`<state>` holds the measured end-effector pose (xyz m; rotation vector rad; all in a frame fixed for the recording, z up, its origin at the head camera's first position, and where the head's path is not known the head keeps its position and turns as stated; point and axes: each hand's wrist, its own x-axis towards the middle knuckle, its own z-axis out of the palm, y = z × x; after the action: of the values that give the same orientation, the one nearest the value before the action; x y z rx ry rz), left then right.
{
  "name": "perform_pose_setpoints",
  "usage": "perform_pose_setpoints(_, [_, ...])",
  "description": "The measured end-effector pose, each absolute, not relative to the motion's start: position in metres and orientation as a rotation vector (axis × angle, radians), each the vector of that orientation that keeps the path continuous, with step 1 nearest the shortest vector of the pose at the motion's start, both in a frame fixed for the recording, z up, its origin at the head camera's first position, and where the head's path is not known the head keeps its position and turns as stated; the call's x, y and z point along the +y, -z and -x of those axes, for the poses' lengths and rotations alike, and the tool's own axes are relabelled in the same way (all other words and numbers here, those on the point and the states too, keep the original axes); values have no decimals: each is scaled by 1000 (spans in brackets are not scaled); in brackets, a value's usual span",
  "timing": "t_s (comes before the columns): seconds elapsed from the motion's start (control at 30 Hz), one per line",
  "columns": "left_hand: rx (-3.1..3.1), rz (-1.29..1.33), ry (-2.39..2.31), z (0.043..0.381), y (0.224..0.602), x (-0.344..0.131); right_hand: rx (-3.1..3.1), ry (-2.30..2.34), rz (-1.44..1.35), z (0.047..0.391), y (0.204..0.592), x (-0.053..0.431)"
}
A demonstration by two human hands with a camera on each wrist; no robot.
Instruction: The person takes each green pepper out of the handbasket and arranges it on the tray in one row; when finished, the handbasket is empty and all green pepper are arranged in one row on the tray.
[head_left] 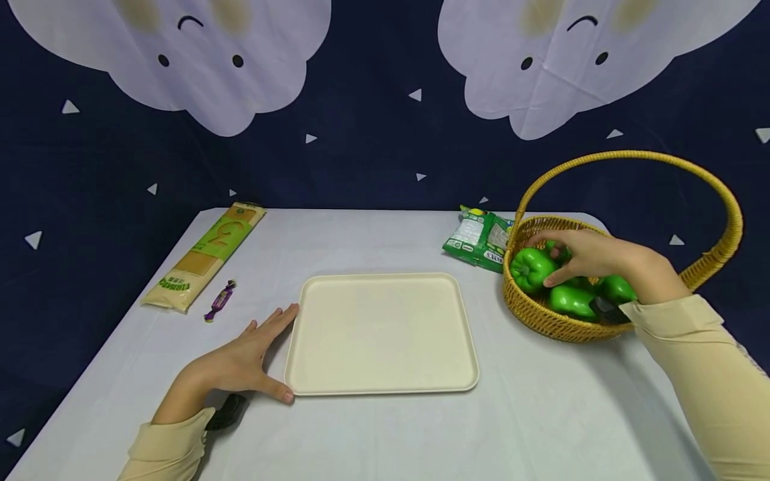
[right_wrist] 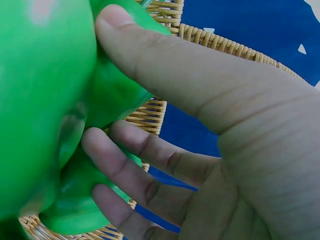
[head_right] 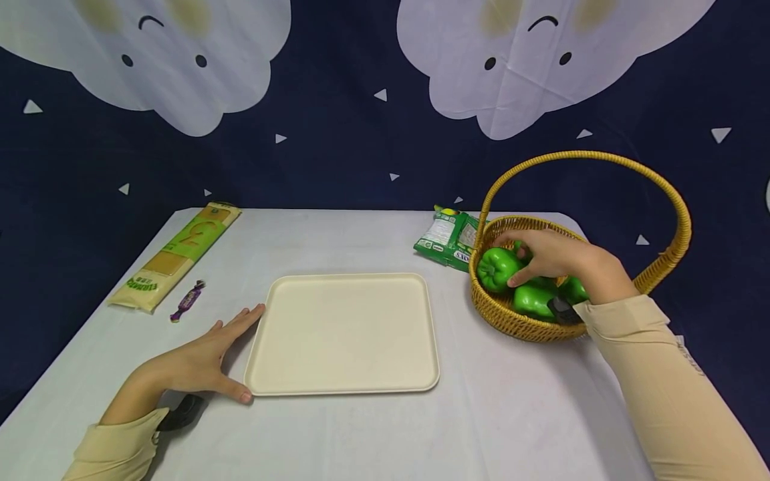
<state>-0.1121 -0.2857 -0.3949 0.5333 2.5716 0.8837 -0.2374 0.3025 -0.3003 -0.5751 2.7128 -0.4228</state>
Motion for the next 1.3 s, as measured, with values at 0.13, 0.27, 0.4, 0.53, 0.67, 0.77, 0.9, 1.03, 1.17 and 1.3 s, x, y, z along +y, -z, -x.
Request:
perform_pose_setpoints(0.13, [2575, -534, -886, 112, 396, -286, 2753, 401, 641, 239, 302, 302])
perform_pose_setpoints(0.27, [2577, -537, -888, 112, 396, -287, 2755, 435, 651, 239, 304, 302])
perform_pose_setpoints(0.4, [2574, -537, -880, 112, 396, -286, 2737, 464, 607, 238, 304, 302])
perform_pose_setpoints(0.53, [2577, -539, -866, 112, 397, -286, 2737, 473, 578, 238, 304, 305])
perform_pose_setpoints(0.67, [2582, -543, -855, 113, 397, -286, 2735, 500, 558, 237, 304, 309])
perform_pose_setpoints(0.77, [2587, -546, -855, 113, 398, -286, 2726, 524, 530, 236, 303, 310])
perform_pose_setpoints(0.9, [2595, -549, -862, 113, 398, -287, 2729, 551, 475, 233, 300, 310])
perform_pose_setpoints(1.03, [2595, -550, -866, 113, 399, -287, 2736, 586, 443, 231, 298, 309])
perform_pose_setpoints(1.17, [2593, -551, -871, 112, 399, -287, 2750, 607, 420, 228, 295, 310])
perform_pose_setpoints(1.3, [2593, -549, -871, 112, 398, -287, 2761, 633, 418, 226, 293, 312])
